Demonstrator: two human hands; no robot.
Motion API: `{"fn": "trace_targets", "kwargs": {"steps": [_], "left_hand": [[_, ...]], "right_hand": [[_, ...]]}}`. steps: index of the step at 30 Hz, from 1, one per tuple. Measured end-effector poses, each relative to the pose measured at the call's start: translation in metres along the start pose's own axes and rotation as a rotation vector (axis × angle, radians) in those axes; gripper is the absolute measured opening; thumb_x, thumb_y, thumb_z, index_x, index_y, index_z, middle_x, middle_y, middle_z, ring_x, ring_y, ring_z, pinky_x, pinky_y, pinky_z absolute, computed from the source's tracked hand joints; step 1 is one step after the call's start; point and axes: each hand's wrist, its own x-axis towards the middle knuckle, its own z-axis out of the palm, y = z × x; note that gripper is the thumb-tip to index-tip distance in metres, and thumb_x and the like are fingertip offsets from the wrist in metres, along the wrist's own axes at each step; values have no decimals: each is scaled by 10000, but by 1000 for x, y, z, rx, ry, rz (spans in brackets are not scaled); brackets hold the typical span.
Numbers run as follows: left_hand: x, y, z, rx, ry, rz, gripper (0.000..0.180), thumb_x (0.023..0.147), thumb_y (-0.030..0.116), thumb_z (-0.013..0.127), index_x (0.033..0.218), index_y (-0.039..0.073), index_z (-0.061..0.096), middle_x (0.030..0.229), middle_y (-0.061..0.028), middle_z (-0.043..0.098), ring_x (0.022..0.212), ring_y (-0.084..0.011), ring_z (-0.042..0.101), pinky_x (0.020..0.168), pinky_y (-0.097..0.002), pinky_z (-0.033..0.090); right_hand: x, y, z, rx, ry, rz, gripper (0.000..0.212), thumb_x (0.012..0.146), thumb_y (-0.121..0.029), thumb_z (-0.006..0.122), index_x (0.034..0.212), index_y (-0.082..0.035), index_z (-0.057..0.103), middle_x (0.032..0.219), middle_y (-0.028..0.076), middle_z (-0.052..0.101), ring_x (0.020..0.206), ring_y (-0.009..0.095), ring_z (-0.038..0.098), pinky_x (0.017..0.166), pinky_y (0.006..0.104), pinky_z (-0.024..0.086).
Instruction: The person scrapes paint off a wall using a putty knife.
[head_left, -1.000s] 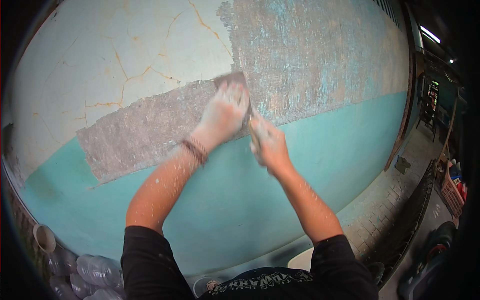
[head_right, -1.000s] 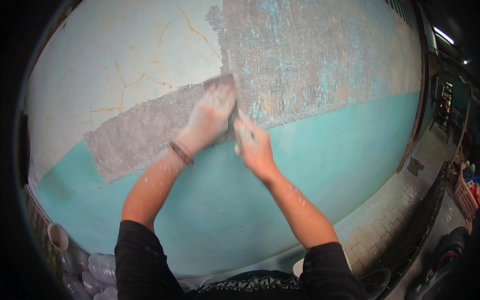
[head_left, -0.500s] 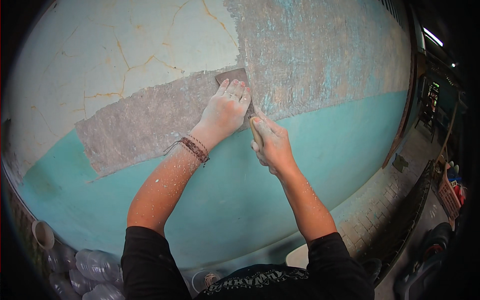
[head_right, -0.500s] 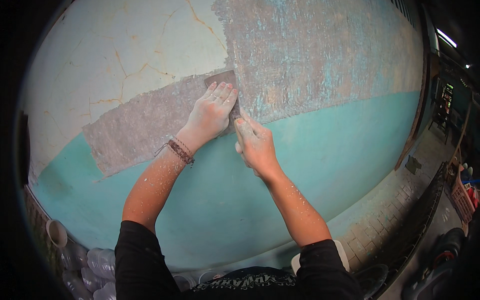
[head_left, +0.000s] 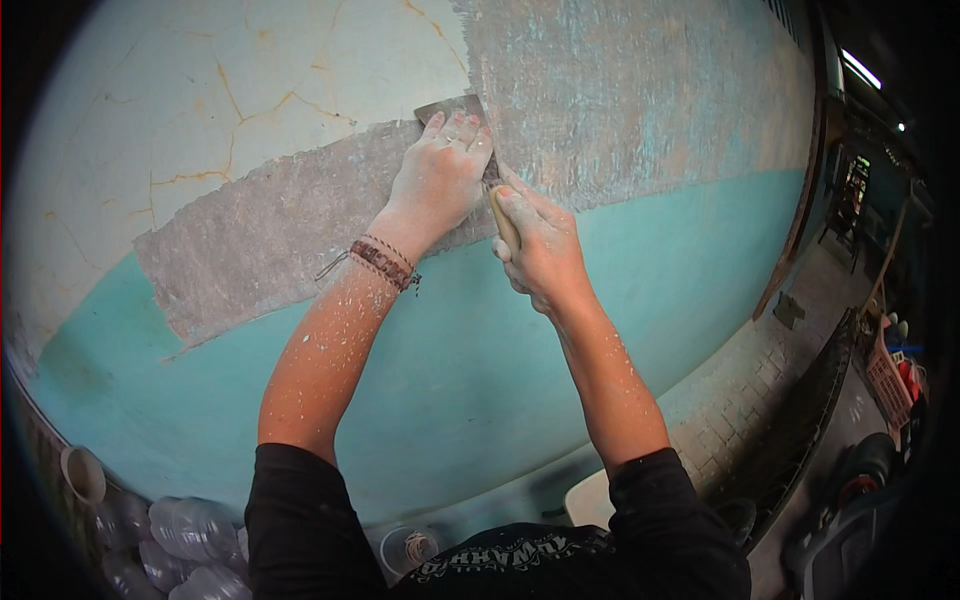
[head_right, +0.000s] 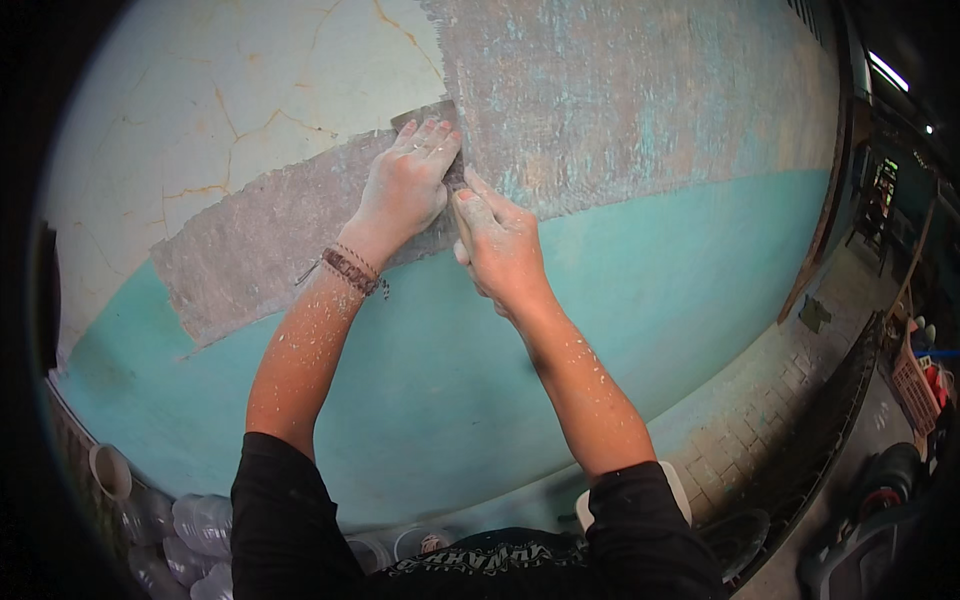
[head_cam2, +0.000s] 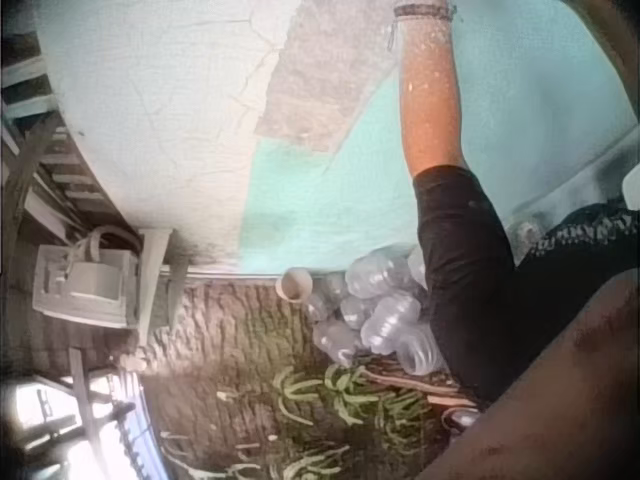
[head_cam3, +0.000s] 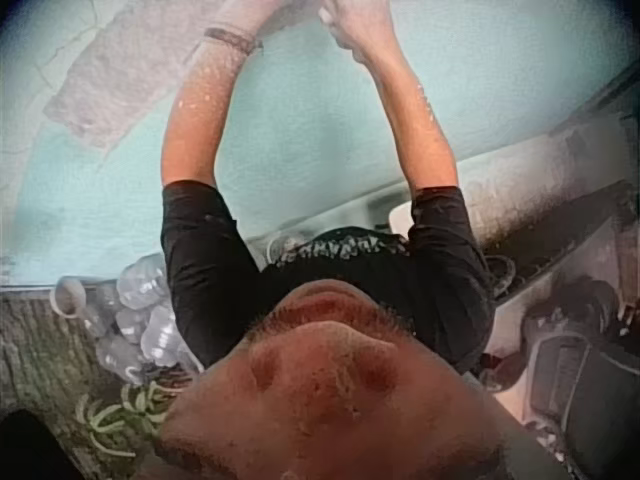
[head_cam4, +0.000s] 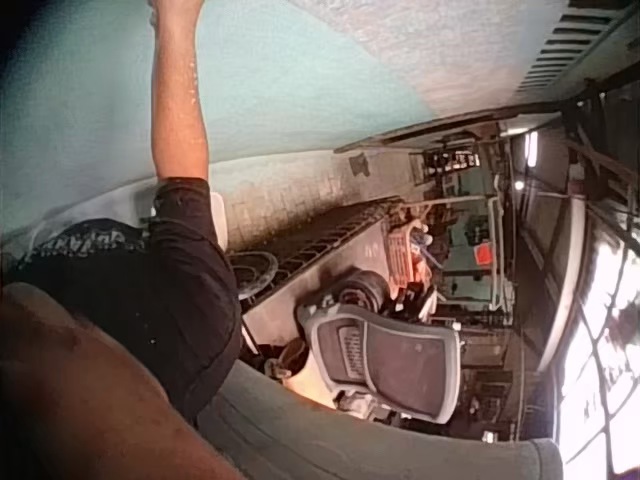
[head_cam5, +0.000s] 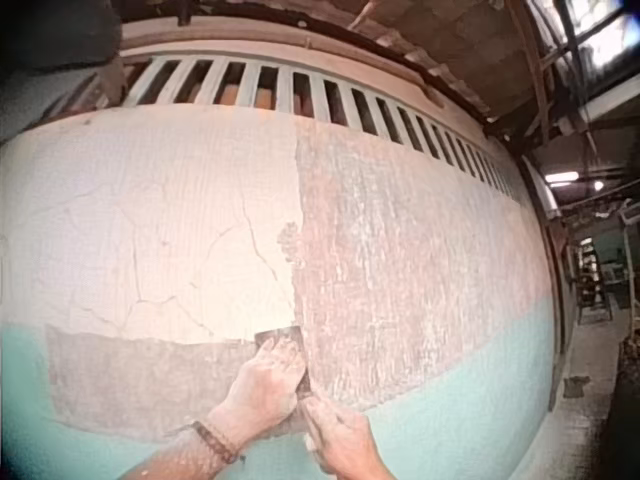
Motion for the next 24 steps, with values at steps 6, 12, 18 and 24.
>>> {"fn": "trace_targets", "kwargs": {"steps": [6, 12, 18, 24], "left_hand": [[18, -2, -13, 51, -179, 37, 409, 752, 58, 594, 1149, -36, 612, 1196, -233, 630, 1162, -347, 589, 1068, -465, 406], [25, -12, -10, 33, -79, -16, 421, 752, 62, 594, 1163, -28, 608, 1202, -228, 628, 1180, -349, 576, 1079, -462, 397], [34, -10, -14, 31, -200, 33, 414, 755, 78, 595, 1153, -33, 610, 1204, -239, 621, 1182, -359, 569, 1078, -456, 401], [46, -10, -14, 47, -81, -12, 390, 767, 67, 589, 1142, -34, 616, 1207, -227, 624, 1166, -359, 579, 1074, -450, 404]], "right_hand": [[3, -10, 9, -51, 12, -70, 499, 972, -321, 531, 1397, -60, 500, 579, 10, 480, 426, 83, 362, 373, 257, 292], [13, -10, 5, -26, 27, -2, 509, 958, -336, 540, 1399, -84, 505, 578, 15, 488, 413, 88, 353, 355, 264, 279], [13, -17, 8, -44, 5, -33, 513, 950, -350, 526, 1410, -126, 499, 582, 20, 504, 407, 82, 357, 352, 257, 264], [18, -23, 0, 9, 6, -15, 498, 947, -333, 542, 1396, -117, 517, 584, 17, 503, 401, 87, 357, 340, 261, 248]]}}
